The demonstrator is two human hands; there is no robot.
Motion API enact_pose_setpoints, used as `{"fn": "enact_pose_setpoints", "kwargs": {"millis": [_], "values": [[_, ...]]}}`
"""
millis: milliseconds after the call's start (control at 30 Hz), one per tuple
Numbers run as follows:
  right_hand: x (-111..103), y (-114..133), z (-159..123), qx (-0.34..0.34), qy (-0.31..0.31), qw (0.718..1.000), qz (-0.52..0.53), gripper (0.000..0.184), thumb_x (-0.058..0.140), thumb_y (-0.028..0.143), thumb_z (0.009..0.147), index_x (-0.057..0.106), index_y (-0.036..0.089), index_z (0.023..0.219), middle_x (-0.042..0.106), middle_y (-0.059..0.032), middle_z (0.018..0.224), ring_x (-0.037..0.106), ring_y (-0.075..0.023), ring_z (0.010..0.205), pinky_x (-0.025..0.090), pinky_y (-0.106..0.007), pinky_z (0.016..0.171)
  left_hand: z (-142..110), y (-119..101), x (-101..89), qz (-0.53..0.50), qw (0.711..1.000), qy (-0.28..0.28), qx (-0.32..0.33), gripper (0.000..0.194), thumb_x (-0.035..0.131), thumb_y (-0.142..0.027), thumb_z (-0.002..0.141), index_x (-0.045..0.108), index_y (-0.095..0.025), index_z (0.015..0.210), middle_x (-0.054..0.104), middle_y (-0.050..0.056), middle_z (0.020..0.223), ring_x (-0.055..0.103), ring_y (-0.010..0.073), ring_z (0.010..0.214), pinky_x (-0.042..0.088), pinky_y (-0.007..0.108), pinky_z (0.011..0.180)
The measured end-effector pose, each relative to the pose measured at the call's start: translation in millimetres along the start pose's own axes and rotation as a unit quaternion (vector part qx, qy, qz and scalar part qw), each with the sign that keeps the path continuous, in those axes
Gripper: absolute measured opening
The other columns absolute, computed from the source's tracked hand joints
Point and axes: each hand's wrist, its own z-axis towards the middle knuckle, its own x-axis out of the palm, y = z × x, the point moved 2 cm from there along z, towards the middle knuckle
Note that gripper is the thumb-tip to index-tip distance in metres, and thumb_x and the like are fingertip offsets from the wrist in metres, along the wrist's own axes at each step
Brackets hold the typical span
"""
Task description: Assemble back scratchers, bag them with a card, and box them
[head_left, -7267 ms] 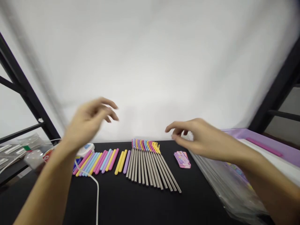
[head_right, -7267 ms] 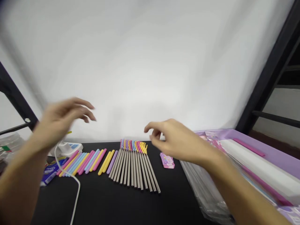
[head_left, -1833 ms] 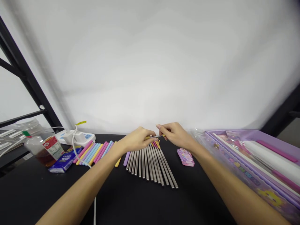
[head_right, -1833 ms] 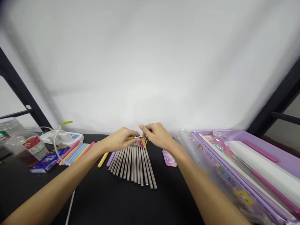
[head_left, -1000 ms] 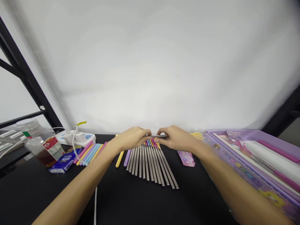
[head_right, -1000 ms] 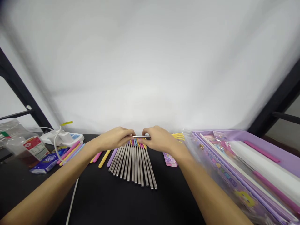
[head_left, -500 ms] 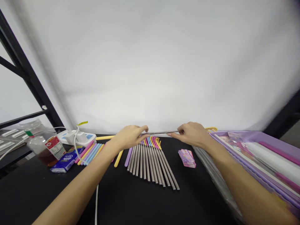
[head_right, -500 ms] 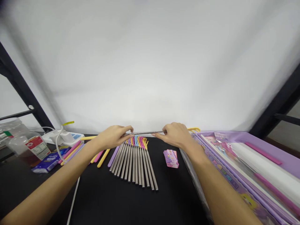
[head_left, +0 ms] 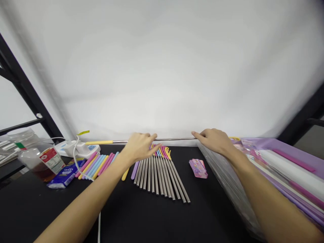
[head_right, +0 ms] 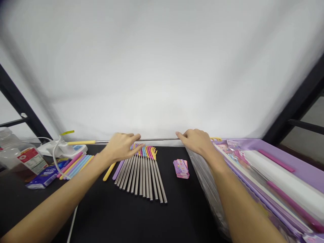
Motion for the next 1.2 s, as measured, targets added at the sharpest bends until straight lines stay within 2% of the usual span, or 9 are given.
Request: {"fn": "enact_pose_setpoints", "kwargs": {"millis": [100, 167, 400, 533, 667, 833, 933, 1067, 1200], "values": [[2.7, 4.7, -0.2, 0.002, 0.001, 1.000, 0.006, 0.050, 0.033, 0.050, 0.088, 0.065, 0.020, 0.065, 0.068, -0.0108, 0.072, 0.062, -0.0271, 0.075, 0.033, -0.032, 0.061, 4.2, -22.1, 1.9, -0.003, 0.999, -0.030, 0.009, 0.036, 0.033, -0.046, 0.098, 0.059, -0.020, 0.096, 0.065, 0.002, 0.073, 0.061, 0.0193, 0.056, 0.017, 0.031, 0.049], [2.4, -0.3, 0.1, 0.020, 0.008, 1.000, 0.014, 0.043, 0.038, 0.047, 0.084, 0.068, 0.020, 0.069, 0.069, -0.0106, 0.076, 0.062, -0.0272, 0.076, 0.033, -0.032, 0.060, 4.4, -23.3, 4.5, 0.003, 0.999, -0.048, 0.008, 0.032, 0.035, -0.040, 0.097, 0.059, -0.020, 0.092, 0.064, 0.002, 0.071, 0.060, 0.0183, 0.056, 0.016, 0.031, 0.049], [-2.1, -31.4, 1.9, 0.055, 0.034, 0.997, 0.046, 0.033, 0.044, 0.043, 0.078, 0.063, 0.020, 0.062, 0.066, -0.0090, 0.070, 0.060, -0.0240, 0.069, 0.033, -0.031, 0.058, -9.1, 14.6, 16.1, 0.038, 0.997, -0.070, -0.026, 0.032, 0.039, -0.036, 0.094, 0.059, -0.017, 0.078, 0.061, 0.004, 0.062, 0.058, 0.0177, 0.053, 0.016, 0.030, 0.051], [-3.0, -31.4, 2.8, 0.047, 0.039, 0.997, 0.049, 0.032, 0.046, 0.042, 0.078, 0.052, 0.021, 0.054, 0.063, -0.0059, 0.063, 0.056, -0.0209, 0.063, 0.032, -0.031, 0.058, -10.5, 18.1, 15.5, 0.046, 0.996, -0.064, -0.042, 0.032, 0.040, -0.036, 0.092, 0.058, -0.017, 0.075, 0.062, 0.004, 0.061, 0.058, 0.0188, 0.052, 0.015, 0.030, 0.051], [1.5, -12.7, 3.0, 0.002, 0.048, 0.995, 0.089, 0.033, 0.047, 0.037, 0.080, 0.047, 0.021, 0.051, 0.059, -0.0056, 0.057, 0.054, -0.0199, 0.059, 0.030, -0.031, 0.057, -2.8, -1.5, 12.1, 0.040, 0.997, -0.061, -0.038, 0.030, 0.043, -0.035, 0.091, 0.059, -0.017, 0.073, 0.063, 0.004, 0.062, 0.059, 0.0191, 0.053, 0.015, 0.030, 0.051], [10.7, 13.9, 3.1, -0.064, 0.070, 0.984, 0.149, 0.048, 0.034, 0.044, 0.092, 0.055, 0.019, 0.058, 0.068, -0.0063, 0.070, 0.061, -0.0179, 0.066, 0.037, -0.028, 0.063, 4.4, -27.2, 10.2, -0.001, 0.997, -0.078, 0.010, 0.028, 0.039, -0.032, 0.093, 0.060, -0.019, 0.082, 0.062, 0.002, 0.066, 0.061, 0.0182, 0.057, 0.019, 0.031, 0.050], [10.9, 11.4, 2.2, -0.056, 0.060, 0.988, 0.133, 0.055, 0.032, 0.055, 0.093, 0.055, 0.019, 0.060, 0.068, -0.0077, 0.069, 0.062, -0.0208, 0.068, 0.038, -0.029, 0.064, 0.3, -14.9, 12.2, 0.009, 0.998, -0.055, 0.009, 0.025, 0.041, -0.029, 0.092, 0.060, -0.018, 0.082, 0.064, 0.003, 0.071, 0.064, 0.0192, 0.063, 0.023, 0.031, 0.051], [7.0, 3.7, 0.8, -0.023, 0.026, 0.998, 0.059, 0.062, 0.024, 0.061, 0.094, 0.060, 0.018, 0.065, 0.068, -0.0121, 0.075, 0.064, -0.0272, 0.076, 0.038, -0.033, 0.064, -8.1, 11.8, 15.3, 0.045, 0.996, 0.000, -0.079, 0.026, 0.042, -0.031, 0.090, 0.061, -0.018, 0.078, 0.066, 0.005, 0.072, 0.064, 0.0215, 0.062, 0.023, 0.031, 0.051], [6.0, 12.1, -2.0, -0.018, 0.015, 0.999, 0.028, 0.068, 0.019, 0.059, 0.096, 0.065, 0.017, 0.070, 0.070, -0.0151, 0.081, 0.066, -0.0300, 0.082, 0.041, -0.035, 0.067, -9.8, 13.3, 11.8, 0.012, 0.995, 0.008, -0.104, 0.024, 0.045, -0.033, 0.088, 0.062, -0.018, 0.078, 0.069, 0.006, 0.073, 0.065, 0.0231, 0.065, 0.029, 0.031, 0.054]]}}
